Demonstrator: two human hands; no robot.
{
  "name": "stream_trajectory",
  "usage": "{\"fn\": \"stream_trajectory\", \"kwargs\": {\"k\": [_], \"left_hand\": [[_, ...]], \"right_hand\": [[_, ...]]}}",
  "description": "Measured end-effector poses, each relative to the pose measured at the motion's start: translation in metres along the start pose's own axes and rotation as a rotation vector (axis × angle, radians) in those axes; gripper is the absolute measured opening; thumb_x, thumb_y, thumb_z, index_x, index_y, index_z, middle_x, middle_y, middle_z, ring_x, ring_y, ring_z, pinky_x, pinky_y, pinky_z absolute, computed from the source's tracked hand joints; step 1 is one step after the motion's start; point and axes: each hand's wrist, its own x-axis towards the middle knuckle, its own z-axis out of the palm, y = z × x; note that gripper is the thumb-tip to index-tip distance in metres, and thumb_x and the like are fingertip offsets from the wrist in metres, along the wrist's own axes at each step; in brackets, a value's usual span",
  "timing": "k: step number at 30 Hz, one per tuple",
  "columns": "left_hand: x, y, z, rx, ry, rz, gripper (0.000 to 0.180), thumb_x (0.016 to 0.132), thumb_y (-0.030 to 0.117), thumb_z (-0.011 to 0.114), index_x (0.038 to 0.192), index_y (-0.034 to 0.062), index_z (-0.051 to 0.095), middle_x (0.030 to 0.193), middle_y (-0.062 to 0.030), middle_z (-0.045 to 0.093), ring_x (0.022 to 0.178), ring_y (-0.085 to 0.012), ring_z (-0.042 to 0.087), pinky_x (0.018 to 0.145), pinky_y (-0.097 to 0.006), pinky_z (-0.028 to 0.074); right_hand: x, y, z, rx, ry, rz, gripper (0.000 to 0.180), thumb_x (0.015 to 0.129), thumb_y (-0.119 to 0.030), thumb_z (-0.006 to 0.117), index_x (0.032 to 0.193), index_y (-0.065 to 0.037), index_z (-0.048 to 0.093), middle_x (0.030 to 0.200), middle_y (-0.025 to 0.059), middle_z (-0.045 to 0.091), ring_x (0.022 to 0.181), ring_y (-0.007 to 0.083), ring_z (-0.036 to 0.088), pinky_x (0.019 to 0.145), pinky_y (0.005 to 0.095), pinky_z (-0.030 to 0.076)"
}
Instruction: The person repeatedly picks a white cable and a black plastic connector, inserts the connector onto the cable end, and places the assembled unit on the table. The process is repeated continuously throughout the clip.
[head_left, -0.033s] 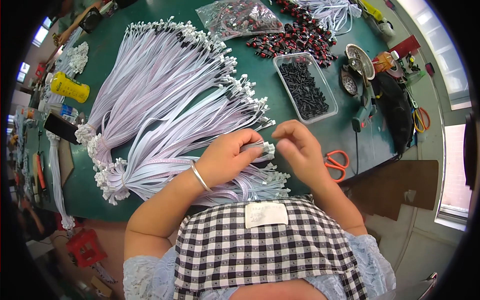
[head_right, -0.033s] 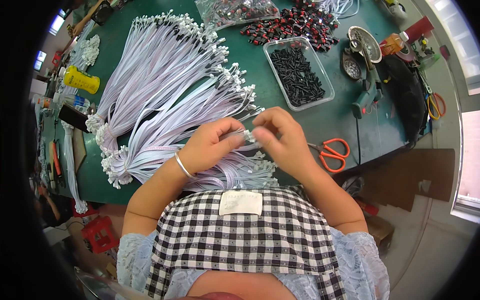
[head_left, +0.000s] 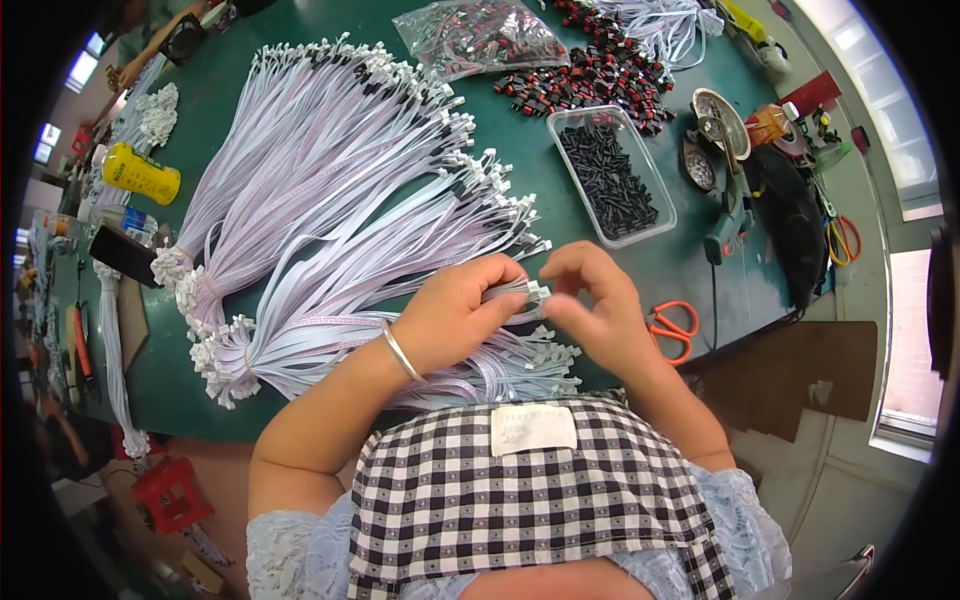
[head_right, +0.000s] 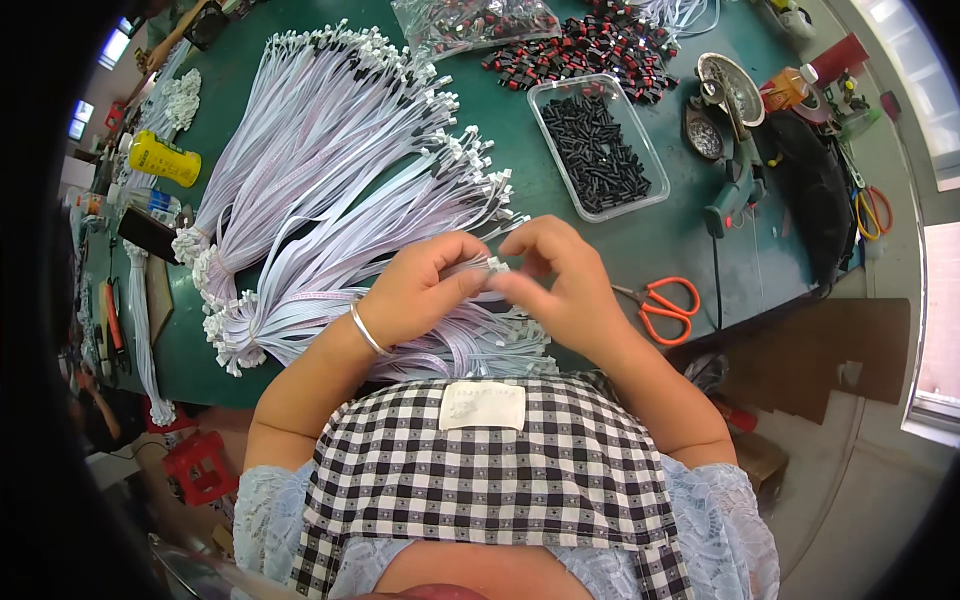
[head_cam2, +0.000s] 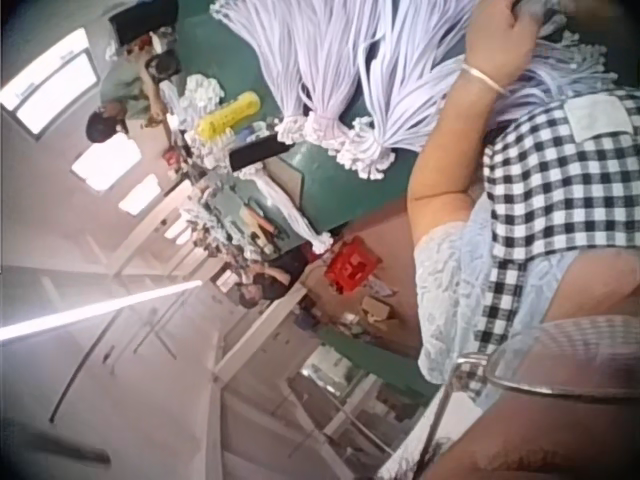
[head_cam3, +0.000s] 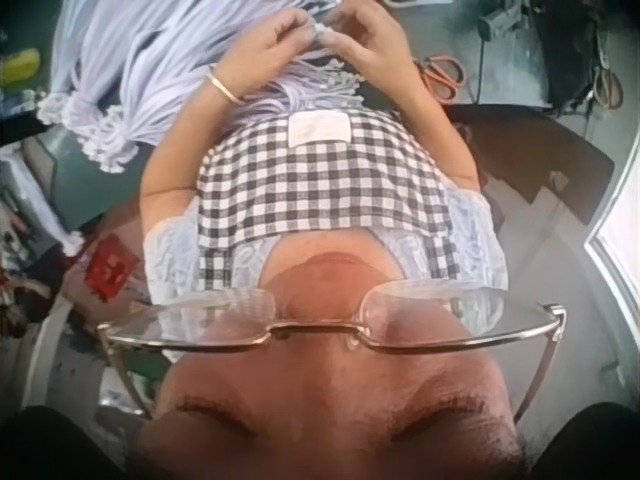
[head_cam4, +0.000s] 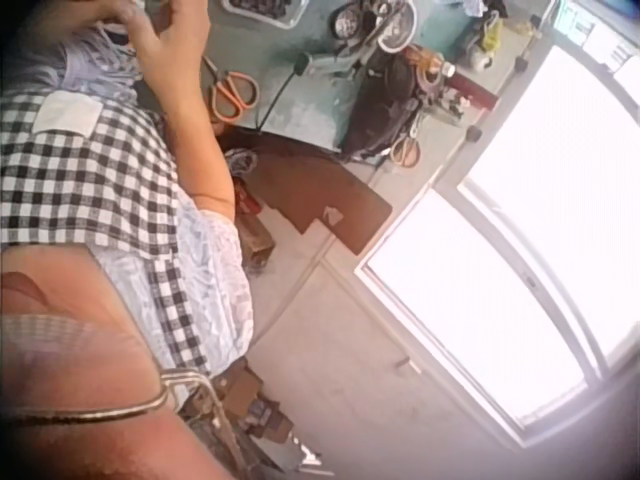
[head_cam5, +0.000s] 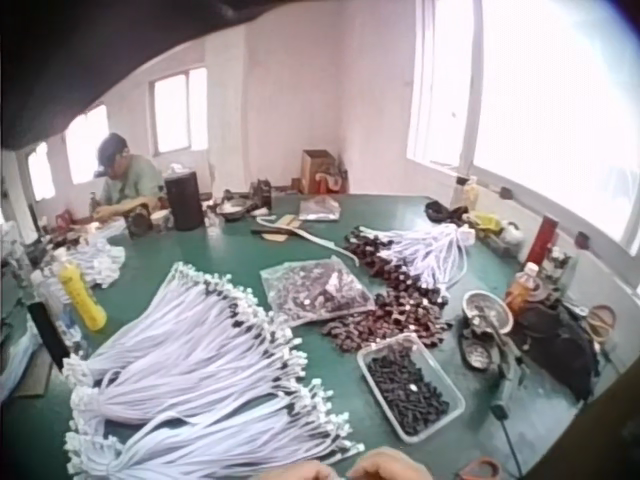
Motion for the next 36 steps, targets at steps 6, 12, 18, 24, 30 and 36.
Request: {"fn": "stream_trajectory", "kwargs": {"k": [6, 12, 18, 24, 30, 36], "left_hand": [[0.000, 0.000, 0.005, 0.133, 0.103, 0.072, 0.021, 0.086, 0.015, 0.060, 0.100, 0.0000, 0.057, 0.077, -0.0015, 0.059, 0.064, -0.0060, 0.052, 0.058, -0.022, 0.044], [0.001, -0.007, 0.005, 0.045, 0.075, 0.101, 0.019, 0.088, 0.013, 0.057, 0.101, 0.0001, 0.055, 0.082, -0.0042, 0.062, 0.069, -0.0074, 0.056, 0.060, -0.022, 0.045], [-0.001, -0.002, -0.001, -0.260, -0.012, -0.041, 0.020, 0.092, 0.012, 0.053, 0.108, 0.0009, 0.051, 0.091, -0.0061, 0.063, 0.079, -0.0084, 0.060, 0.066, -0.022, 0.048], [0.002, -0.011, -0.007, -0.248, 0.031, 0.020, 0.013, 0.095, 0.011, 0.050, 0.105, 0.0029, 0.050, 0.096, -0.0057, 0.062, 0.082, -0.0078, 0.059, 0.071, -0.021, 0.047], [0.000, -0.002, -0.011, -0.325, 0.096, 0.153, 0.012, 0.091, 0.011, 0.057, 0.093, 0.0049, 0.046, 0.093, -0.0048, 0.060, 0.083, -0.0069, 0.053, 0.073, -0.022, 0.045], [-0.002, 0.006, -0.013, -0.267, 0.043, 0.024, 0.013, 0.085, 0.011, 0.064, 0.091, 0.0033, 0.055, 0.086, -0.0008, 0.058, 0.078, -0.0061, 0.052, 0.068, -0.021, 0.043]], "right_hand": [[-0.002, 0.002, 0.007, -0.026, -0.030, 0.140, 0.011, 0.082, -0.006, 0.065, 0.087, -0.001, 0.057, 0.079, 0.0059, 0.057, 0.065, 0.0110, 0.054, 0.057, 0.0257, 0.044], [-0.006, 0.013, 0.011, 0.591, -0.035, 0.433, 0.016, 0.091, -0.017, 0.055, 0.088, -0.001, 0.057, 0.081, 0.0038, 0.058, 0.067, 0.0105, 0.055, 0.059, 0.0239, 0.045], [0.000, 0.012, 0.004, 0.477, -0.037, 0.293, 0.012, 0.089, -0.016, 0.058, 0.090, -0.004, 0.060, 0.087, 0.0049, 0.058, 0.068, 0.0119, 0.055, 0.062, 0.0241, 0.045], [0.007, 0.008, 0.011, -0.435, 0.194, -0.529, 0.027, 0.067, -0.005, 0.075, 0.092, -0.011, 0.065, 0.088, 0.0050, 0.058, 0.069, 0.0191, 0.055, 0.059, 0.0298, 0.045], [-0.004, 0.000, 0.014, 0.016, 0.033, -0.254, 0.020, 0.073, -0.005, 0.073, 0.086, -0.002, 0.059, 0.081, 0.0038, 0.061, 0.071, 0.0149, 0.056, 0.061, 0.0274, 0.045], [0.002, 0.002, 0.014, 0.547, -0.045, 0.284, 0.013, 0.086, -0.008, 0.064, 0.094, -0.003, 0.056, 0.085, -0.0008, 0.057, 0.075, 0.0039, 0.051, 0.063, 0.0195, 0.042]]}}
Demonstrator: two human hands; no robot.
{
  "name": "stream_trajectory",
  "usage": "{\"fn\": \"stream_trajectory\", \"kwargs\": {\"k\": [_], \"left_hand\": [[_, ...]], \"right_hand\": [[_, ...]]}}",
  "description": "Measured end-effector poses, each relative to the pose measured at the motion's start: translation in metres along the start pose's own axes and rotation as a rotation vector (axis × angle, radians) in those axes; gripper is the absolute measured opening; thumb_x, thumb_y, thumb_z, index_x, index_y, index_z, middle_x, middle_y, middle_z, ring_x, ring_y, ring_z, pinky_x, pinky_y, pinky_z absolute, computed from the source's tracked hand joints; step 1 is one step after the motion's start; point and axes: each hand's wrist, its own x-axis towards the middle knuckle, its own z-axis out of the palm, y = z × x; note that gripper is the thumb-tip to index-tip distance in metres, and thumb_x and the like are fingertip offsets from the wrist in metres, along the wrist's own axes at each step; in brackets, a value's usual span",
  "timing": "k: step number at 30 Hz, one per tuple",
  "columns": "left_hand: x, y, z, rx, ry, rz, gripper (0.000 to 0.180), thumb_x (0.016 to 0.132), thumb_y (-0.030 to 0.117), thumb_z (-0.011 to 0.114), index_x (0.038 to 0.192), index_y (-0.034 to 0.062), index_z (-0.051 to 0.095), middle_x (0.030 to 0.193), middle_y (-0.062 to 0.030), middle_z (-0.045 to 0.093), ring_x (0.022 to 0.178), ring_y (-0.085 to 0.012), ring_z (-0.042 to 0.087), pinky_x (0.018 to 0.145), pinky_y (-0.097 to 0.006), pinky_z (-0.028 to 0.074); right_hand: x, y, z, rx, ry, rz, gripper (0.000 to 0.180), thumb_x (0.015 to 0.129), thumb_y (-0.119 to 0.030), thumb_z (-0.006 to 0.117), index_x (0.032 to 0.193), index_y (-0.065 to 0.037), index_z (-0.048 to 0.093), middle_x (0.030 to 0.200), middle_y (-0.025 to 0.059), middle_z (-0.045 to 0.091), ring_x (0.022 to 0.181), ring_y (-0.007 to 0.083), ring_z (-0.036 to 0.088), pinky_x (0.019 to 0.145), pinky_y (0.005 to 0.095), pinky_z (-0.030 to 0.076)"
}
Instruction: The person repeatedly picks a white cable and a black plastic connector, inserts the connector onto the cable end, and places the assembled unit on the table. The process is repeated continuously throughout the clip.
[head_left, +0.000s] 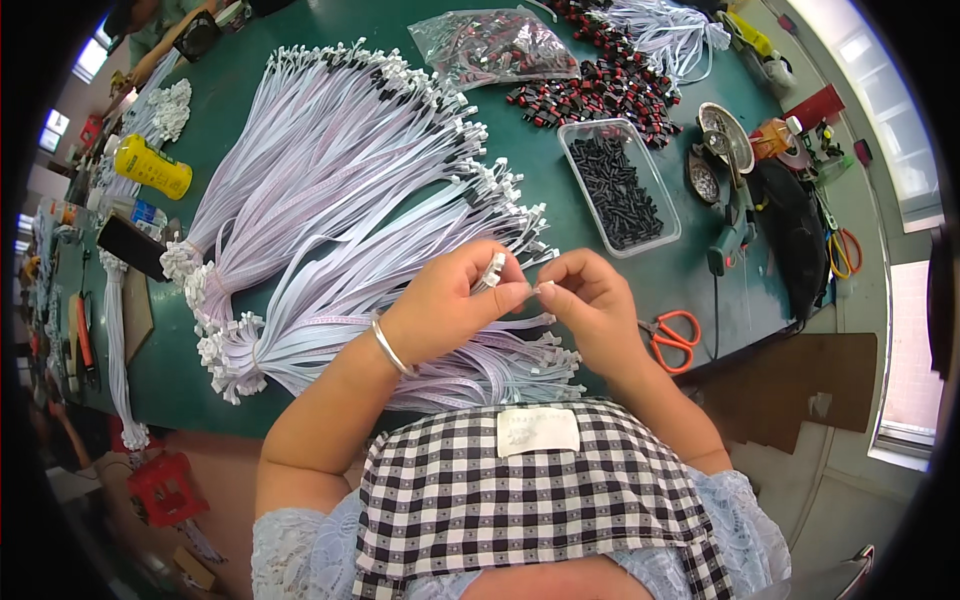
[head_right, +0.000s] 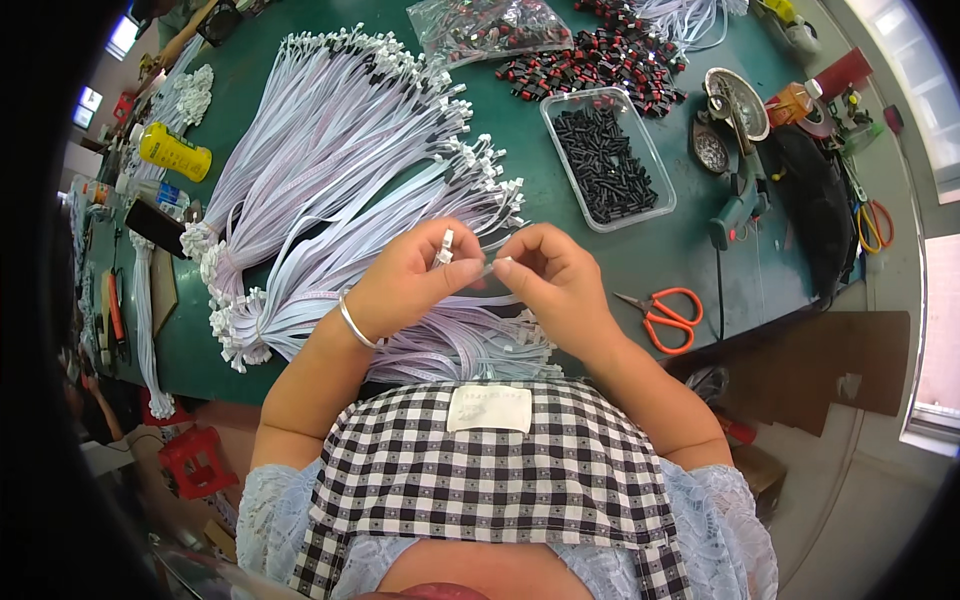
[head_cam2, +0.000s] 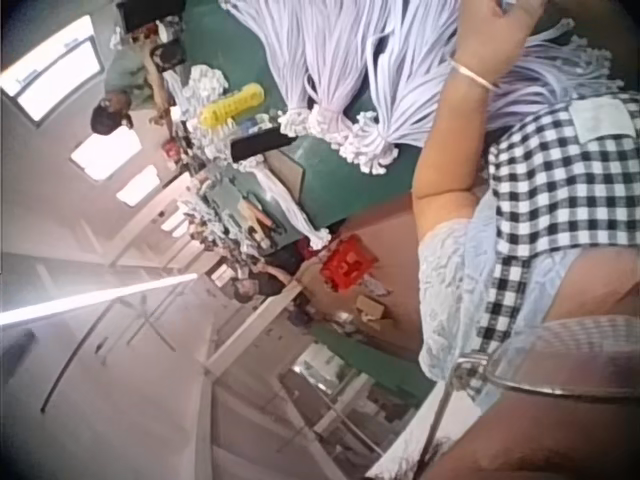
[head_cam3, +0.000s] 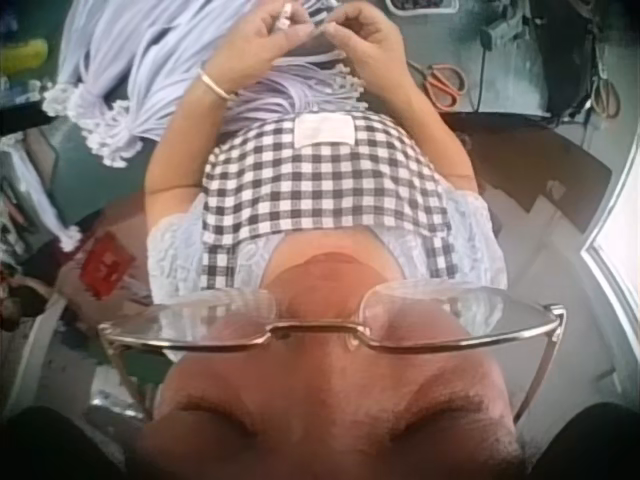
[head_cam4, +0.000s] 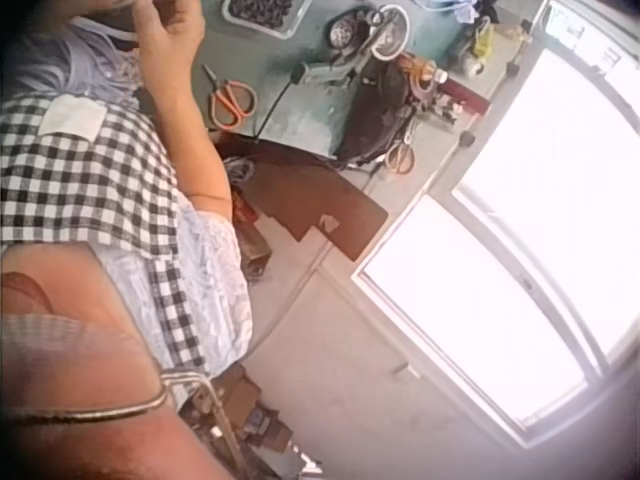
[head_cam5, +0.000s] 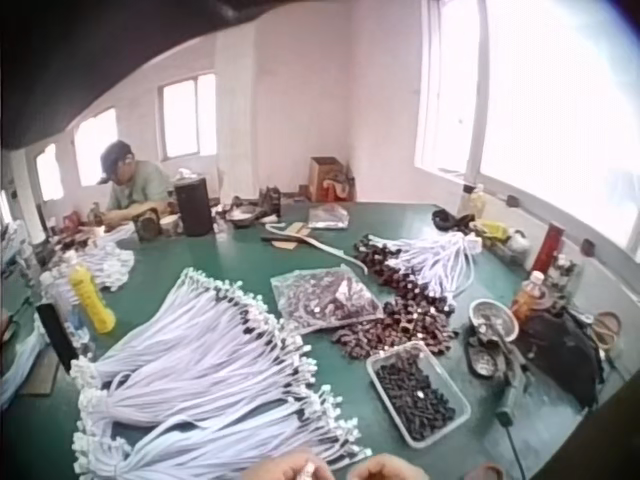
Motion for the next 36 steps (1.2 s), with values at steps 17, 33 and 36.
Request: {"fn": "stream_trajectory", "kwargs": {"k": [17, 33, 36], "left_hand": [[0.002, -0.013, 0.008, 0.203, 0.050, -0.057, 0.011, 0.082, 0.011, 0.067, 0.086, 0.0047, 0.059, 0.079, 0.0031, 0.053, 0.070, -0.0040, 0.045, 0.062, -0.020, 0.038], [0.003, -0.014, 0.006, -0.132, -0.016, -0.081, 0.020, 0.084, 0.006, 0.062, 0.104, 0.0036, 0.062, 0.082, 0.0045, 0.051, 0.077, -0.0040, 0.044, 0.074, -0.020, 0.038], [0.001, -0.010, 0.005, -0.171, -0.040, -0.101, 0.027, 0.084, 0.006, 0.061, 0.111, 0.0038, 0.061, 0.080, 0.0058, 0.048, 0.075, -0.0031, 0.042, 0.072, -0.018, 0.036]], "right_hand": [[0.001, 0.007, -0.011, 0.168, -0.031, 0.314, 0.017, 0.090, -0.020, 0.060, 0.093, -0.003, 0.061, 0.077, -0.0008, 0.057, 0.066, 0.0060, 0.052, 0.059, 0.0210, 0.043], [0.084, -0.020, -0.099, -1.592, 0.047, -0.240, 0.018, 0.080, -0.015, 0.062, 0.095, -0.006, 0.064, 0.094, 0.0119, 0.062, 0.094, 0.0310, 0.057, 0.082, 0.0405, 0.046], [0.086, -0.016, -0.100, -1.558, 0.052, -0.232, 0.016, 0.080, -0.016, 0.063, 0.092, -0.005, 0.063, 0.092, 0.0124, 0.061, 0.091, 0.0318, 0.057, 0.080, 0.0412, 0.046]]}}
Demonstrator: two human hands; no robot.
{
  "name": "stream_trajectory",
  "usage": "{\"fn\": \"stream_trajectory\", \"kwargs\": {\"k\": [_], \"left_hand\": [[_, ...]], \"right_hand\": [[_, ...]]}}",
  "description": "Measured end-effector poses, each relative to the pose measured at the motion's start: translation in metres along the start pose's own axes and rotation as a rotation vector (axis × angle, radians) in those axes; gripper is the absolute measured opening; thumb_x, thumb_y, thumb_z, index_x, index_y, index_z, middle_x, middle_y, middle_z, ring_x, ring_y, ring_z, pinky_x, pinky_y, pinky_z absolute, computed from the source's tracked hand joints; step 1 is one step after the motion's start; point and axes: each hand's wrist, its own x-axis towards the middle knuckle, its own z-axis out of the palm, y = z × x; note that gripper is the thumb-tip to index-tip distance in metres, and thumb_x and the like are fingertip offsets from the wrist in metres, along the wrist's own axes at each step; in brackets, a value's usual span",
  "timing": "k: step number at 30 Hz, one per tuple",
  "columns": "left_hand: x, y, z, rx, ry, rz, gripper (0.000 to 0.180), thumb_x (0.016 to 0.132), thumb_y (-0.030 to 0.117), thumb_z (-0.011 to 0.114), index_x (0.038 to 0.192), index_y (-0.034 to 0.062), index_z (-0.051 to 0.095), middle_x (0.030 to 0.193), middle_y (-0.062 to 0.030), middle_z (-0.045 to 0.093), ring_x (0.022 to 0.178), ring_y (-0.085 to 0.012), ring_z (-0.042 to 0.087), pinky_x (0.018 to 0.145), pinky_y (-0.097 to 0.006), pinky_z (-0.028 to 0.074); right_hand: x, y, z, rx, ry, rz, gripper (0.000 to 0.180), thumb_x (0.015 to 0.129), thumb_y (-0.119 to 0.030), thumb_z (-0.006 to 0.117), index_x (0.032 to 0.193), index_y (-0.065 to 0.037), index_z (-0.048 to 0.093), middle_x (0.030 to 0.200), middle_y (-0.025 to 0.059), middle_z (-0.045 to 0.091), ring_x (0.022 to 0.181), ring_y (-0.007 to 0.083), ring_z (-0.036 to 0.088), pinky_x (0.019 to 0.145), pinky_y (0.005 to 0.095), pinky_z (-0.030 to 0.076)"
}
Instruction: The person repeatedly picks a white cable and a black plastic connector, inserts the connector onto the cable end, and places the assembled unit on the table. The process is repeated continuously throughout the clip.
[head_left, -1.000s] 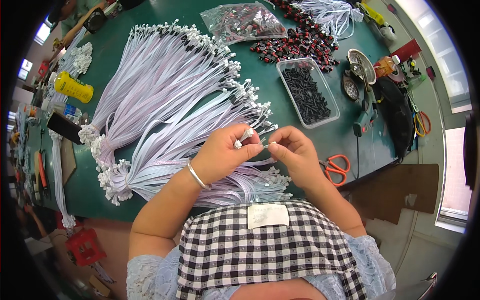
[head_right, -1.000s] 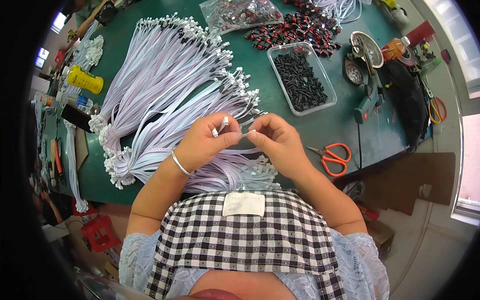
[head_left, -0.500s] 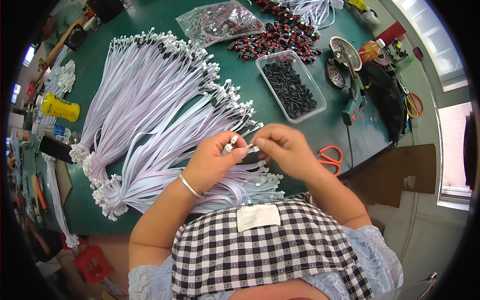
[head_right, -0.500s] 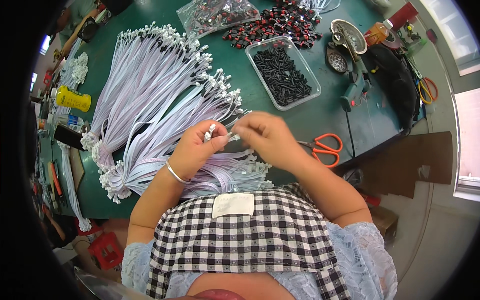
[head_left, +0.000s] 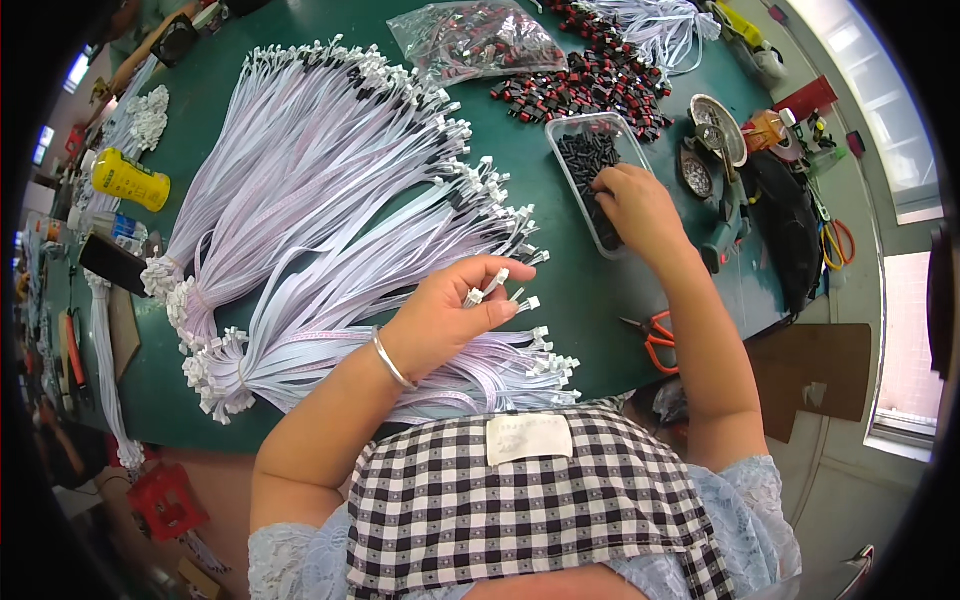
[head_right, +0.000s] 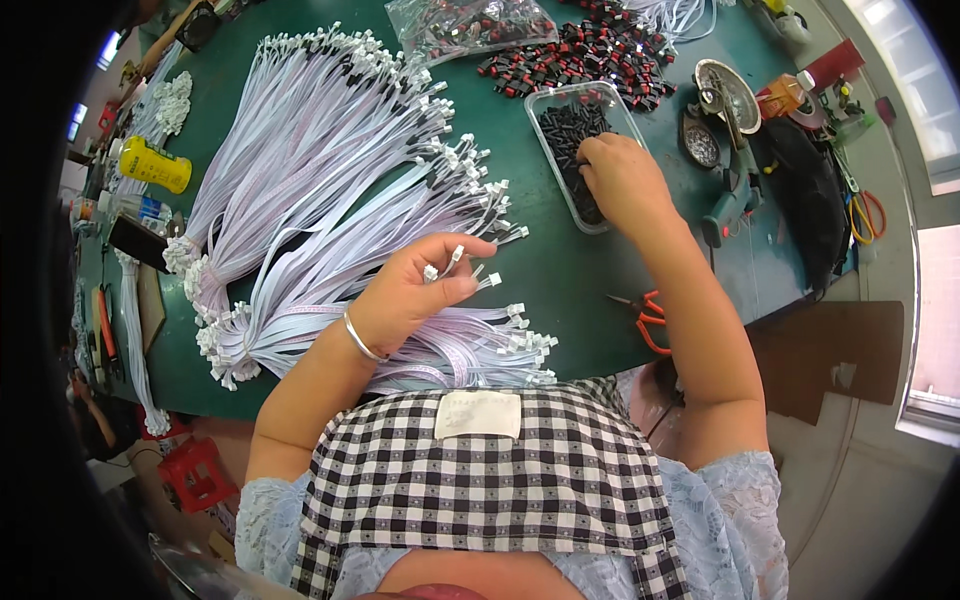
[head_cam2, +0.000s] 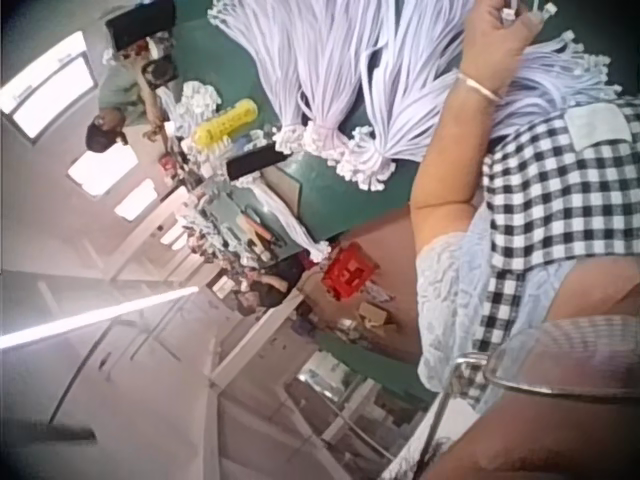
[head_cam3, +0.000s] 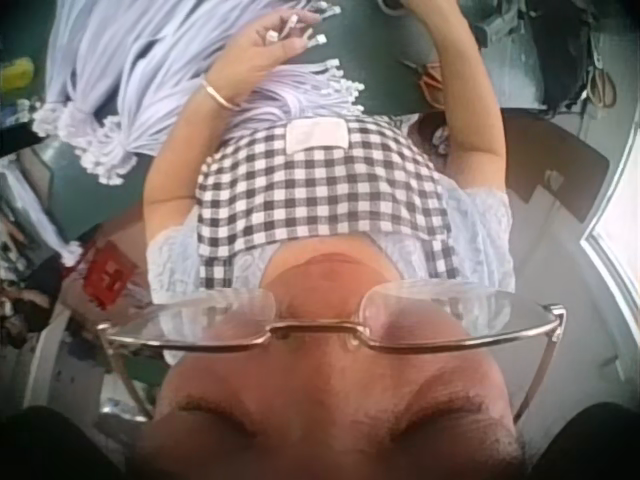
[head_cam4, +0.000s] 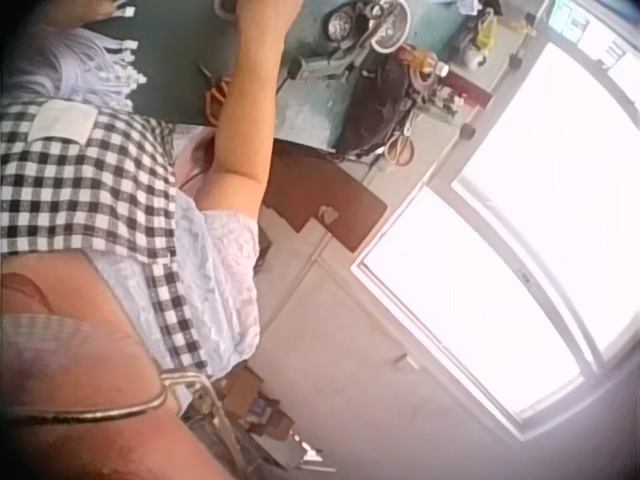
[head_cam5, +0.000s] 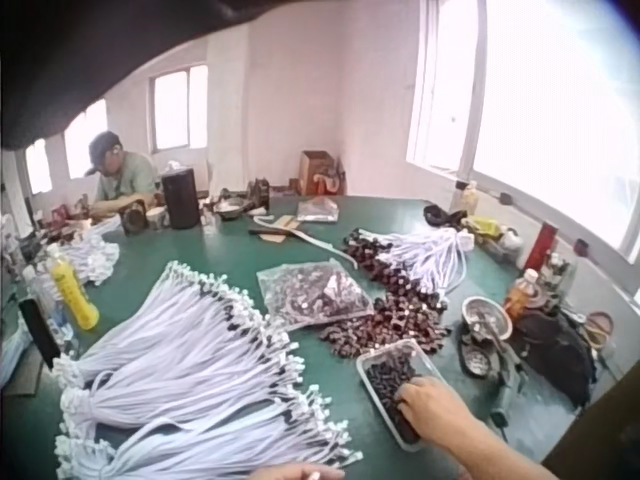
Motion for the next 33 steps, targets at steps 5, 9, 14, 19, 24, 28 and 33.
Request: {"fn": "stream_trajectory", "kwargs": {"k": [5, 9, 14, 19, 24, 28, 33], "left_hand": [[0.001, -0.002, -0.001, 0.005, -0.013, 0.019, 0.028, 0.085, 0.006, 0.061, 0.113, 0.0039, 0.059, 0.079, 0.0065, 0.045, 0.073, -0.0027, 0.040, 0.069, -0.017, 0.035], [0.004, -0.005, -0.001, -0.029, -0.021, 0.080, 0.026, 0.085, 0.006, 0.061, 0.110, 0.0036, 0.060, 0.082, 0.0060, 0.048, 0.075, -0.0027, 0.042, 0.071, -0.018, 0.036], [0.005, -0.008, -0.002, 0.012, -0.007, 0.037, 0.019, 0.085, 0.006, 0.063, 0.103, 0.0039, 0.061, 0.089, 0.0032, 0.055, 0.082, -0.0040, 0.048, 0.077, -0.019, 0.040], [0.005, -0.013, -0.006, 0.071, 0.012, 0.025, 0.012, 0.084, 0.007, 0.065, 0.094, 0.0048, 0.060, 0.090, 0.0015, 0.056, 0.083, -0.0050, 0.050, 0.076, -0.020, 0.042], [0.007, -0.016, -0.006, 0.078, 0.024, 0.014, 0.011, 0.083, 0.006, 0.066, 0.091, 0.0055, 0.059, 0.088, 0.0016, 0.056, 0.080, -0.0045, 0.050, 0.072, -0.019, 0.042], [0.006, -0.008, -0.005, 0.085, 0.045, -0.057, 0.010, 0.083, 0.007, 0.066, 0.090, 0.0054, 0.058, 0.086, 0.0017, 0.056, 0.080, -0.0040, 0.050, 0.071, -0.019, 0.042], [0.008, -0.015, -0.006, 0.101, 0.044, -0.013, 0.010, 0.084, 0.008, 0.064, 0.091, 0.0044, 0.058, 0.085, 0.0018, 0.056, 0.080, -0.0041, 0.050, 0.072, -0.020, 0.042]], "right_hand": [[0.002, 0.002, -0.002, 0.037, 0.008, 0.043, 0.012, 0.082, -0.017, 0.061, 0.089, -0.007, 0.062, 0.088, 0.0120, 0.060, 0.089, 0.0319, 0.058, 0.076, 0.0419, 0.046], [0.001, 0.004, -0.005, 0.046, 0.042, 0.063, 0.010, 0.083, -0.015, 0.061, 0.089, -0.007, 0.061, 0.087, 0.0117, 0.060, 0.087, 0.0325, 0.057, 0.075, 0.0408, 0.046], [-0.008, -0.007, -0.023, 0.566, 0.146, 0.135, 0.008, 0.085, -0.010, 0.060, 0.085, -0.003, 0.057, 0.077, 0.0089, 0.061, 0.068, 0.0228, 0.060, 0.063, 0.0322, 0.048], [-0.063, -0.050, -0.029, 1.632, -0.111, 0.312, 0.007, 0.084, -0.006, 0.059, 0.087, -0.003, 0.054, 0.070, 0.0078, 0.060, 0.052, 0.0110, 0.056, 0.046, 0.0224, 0.045], [-0.089, -0.071, -0.004, 1.739, -0.291, 0.393, 0.007, 0.083, 0.000, 0.056, 0.090, -0.002, 0.054, 0.073, 0.0070, 0.060, 0.056, 0.0108, 0.057, 0.050, 0.0223, 0.047], [-0.083, -0.077, -0.008, 1.623, -0.245, 0.330, 0.009, 0.082, 0.001, 0.053, 0.091, -0.002, 0.055, 0.076, 0.0060, 0.059, 0.062, 0.0100, 0.058, 0.055, 0.0220, 0.048], [-0.079, -0.076, -0.008, 1.479, -0.305, 0.373, 0.011, 0.082, 0.002, 0.053, 0.092, -0.001, 0.057, 0.078, 0.0051, 0.059, 0.066, 0.0089, 0.057, 0.058, 0.0218, 0.047]]}}
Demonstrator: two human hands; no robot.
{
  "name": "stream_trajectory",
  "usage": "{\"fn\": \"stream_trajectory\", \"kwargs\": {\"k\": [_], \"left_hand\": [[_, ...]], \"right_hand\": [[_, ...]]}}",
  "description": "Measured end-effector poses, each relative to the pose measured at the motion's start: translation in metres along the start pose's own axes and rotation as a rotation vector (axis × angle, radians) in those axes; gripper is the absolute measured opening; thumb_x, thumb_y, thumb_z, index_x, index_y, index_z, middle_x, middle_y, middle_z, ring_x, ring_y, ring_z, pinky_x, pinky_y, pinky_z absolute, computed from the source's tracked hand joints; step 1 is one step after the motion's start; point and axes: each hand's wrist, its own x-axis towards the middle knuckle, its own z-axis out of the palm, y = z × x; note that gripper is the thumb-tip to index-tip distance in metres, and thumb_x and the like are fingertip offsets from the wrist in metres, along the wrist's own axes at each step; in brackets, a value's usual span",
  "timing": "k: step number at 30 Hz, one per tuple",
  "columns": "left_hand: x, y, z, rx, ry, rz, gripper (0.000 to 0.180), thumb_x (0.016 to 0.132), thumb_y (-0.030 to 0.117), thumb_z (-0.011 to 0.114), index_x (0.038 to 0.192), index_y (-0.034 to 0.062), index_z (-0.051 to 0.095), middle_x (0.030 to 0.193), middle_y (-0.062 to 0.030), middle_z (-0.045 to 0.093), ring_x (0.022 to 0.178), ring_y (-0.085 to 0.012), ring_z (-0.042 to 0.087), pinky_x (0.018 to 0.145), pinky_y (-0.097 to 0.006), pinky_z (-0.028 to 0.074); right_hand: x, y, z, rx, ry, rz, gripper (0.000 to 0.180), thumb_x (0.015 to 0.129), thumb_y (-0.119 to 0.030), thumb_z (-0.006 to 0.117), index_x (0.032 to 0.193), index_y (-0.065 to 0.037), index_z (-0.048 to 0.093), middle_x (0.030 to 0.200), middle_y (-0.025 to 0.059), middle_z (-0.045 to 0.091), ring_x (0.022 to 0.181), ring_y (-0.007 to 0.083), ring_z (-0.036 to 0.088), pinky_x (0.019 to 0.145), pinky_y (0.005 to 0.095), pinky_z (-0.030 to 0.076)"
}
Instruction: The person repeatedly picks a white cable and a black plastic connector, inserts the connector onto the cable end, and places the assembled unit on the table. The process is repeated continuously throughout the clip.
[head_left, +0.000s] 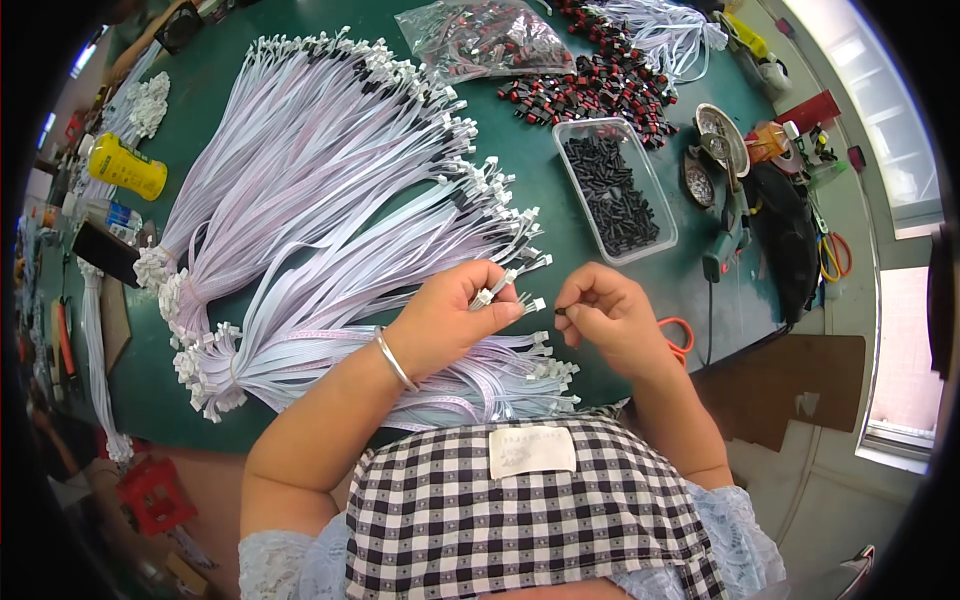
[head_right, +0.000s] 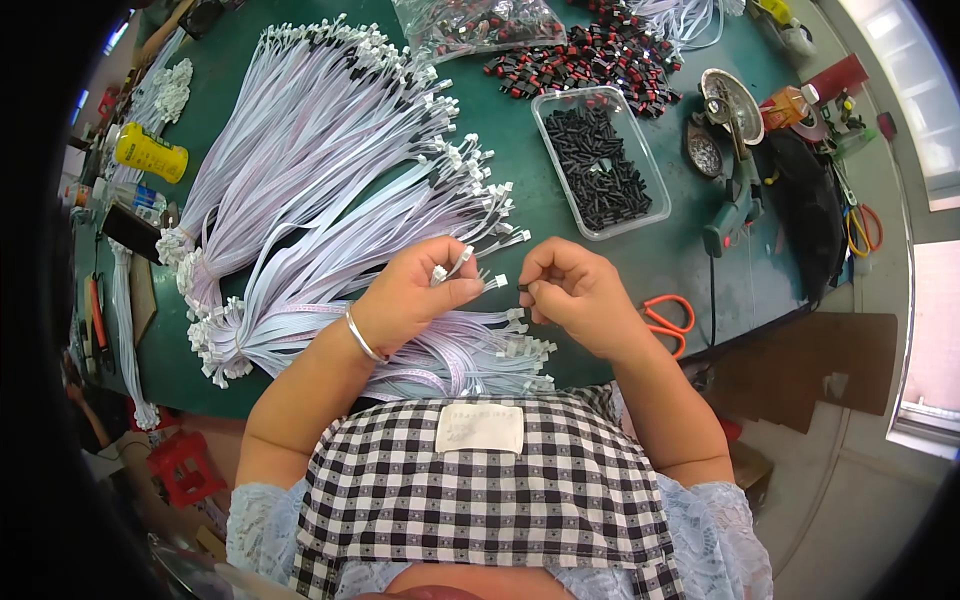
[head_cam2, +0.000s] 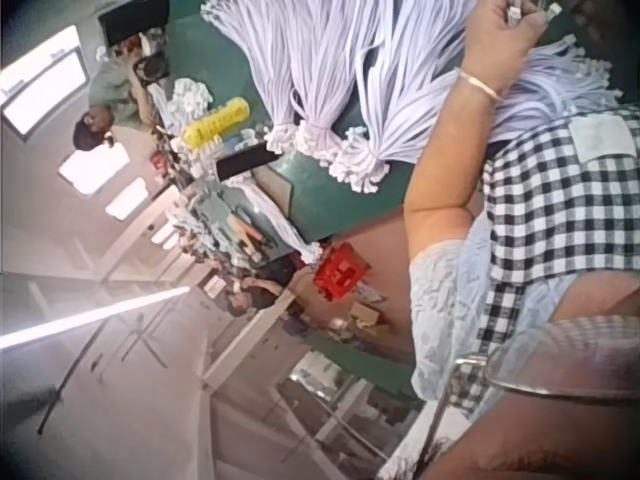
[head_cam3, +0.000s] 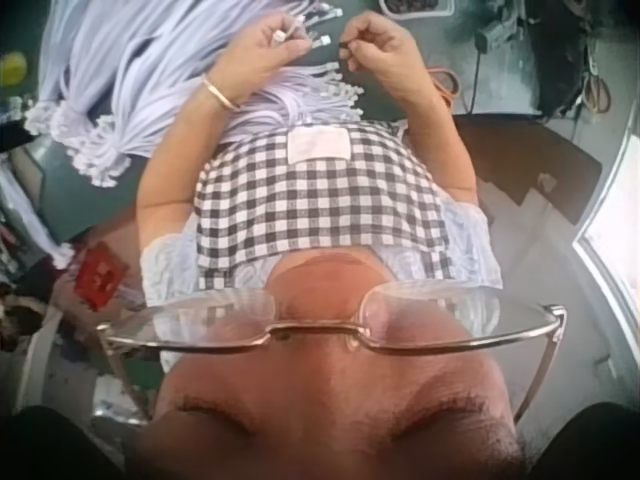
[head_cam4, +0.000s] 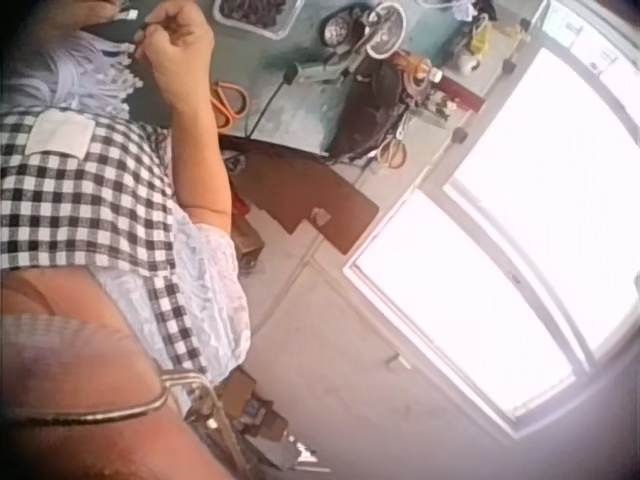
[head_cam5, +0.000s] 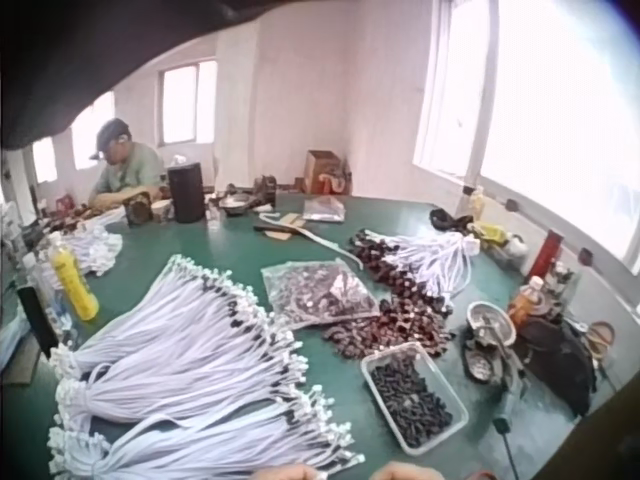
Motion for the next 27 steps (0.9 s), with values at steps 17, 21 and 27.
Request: {"fn": "stream_trajectory", "kwargs": {"k": [17, 21, 27], "left_hand": [[-0.001, 0.003, 0.000, -0.078, -0.010, -0.006, 0.013, 0.083, 0.008, 0.066, 0.093, 0.0035, 0.060, 0.086, 0.0016, 0.058, 0.080, -0.0049, 0.052, 0.073, -0.019, 0.043], [-0.001, 0.003, -0.001, -0.027, -0.016, -0.009, 0.012, 0.084, 0.008, 0.066, 0.093, 0.0039, 0.059, 0.086, 0.0013, 0.057, 0.079, -0.0048, 0.051, 0.071, -0.019, 0.043], [-0.001, 0.000, -0.001, -0.077, -0.046, 0.002, 0.011, 0.086, 0.009, 0.063, 0.094, 0.0030, 0.058, 0.087, 0.0010, 0.057, 0.080, -0.0051, 0.051, 0.072, -0.020, 0.042]], "right_hand": [[0.005, -0.003, 0.007, 0.042, 0.050, -0.107, 0.013, 0.090, -0.004, 0.057, 0.101, 0.003, 0.059, 0.085, 0.0085, 0.063, 0.071, 0.0121, 0.062, 0.062, 0.0237, 0.052], [0.007, 0.002, 0.006, 0.053, 0.053, -0.102, 0.013, 0.090, -0.007, 0.058, 0.100, 0.003, 0.060, 0.083, 0.0074, 0.062, 0.069, 0.0117, 0.061, 0.061, 0.0237, 0.052], [0.009, 0.001, 0.009, -0.059, 0.079, -0.125, 0.012, 0.086, -0.003, 0.061, 0.097, 0.003, 0.063, 0.083, 0.0044, 0.061, 0.070, 0.0093, 0.059, 0.062, 0.0212, 0.049]]}}
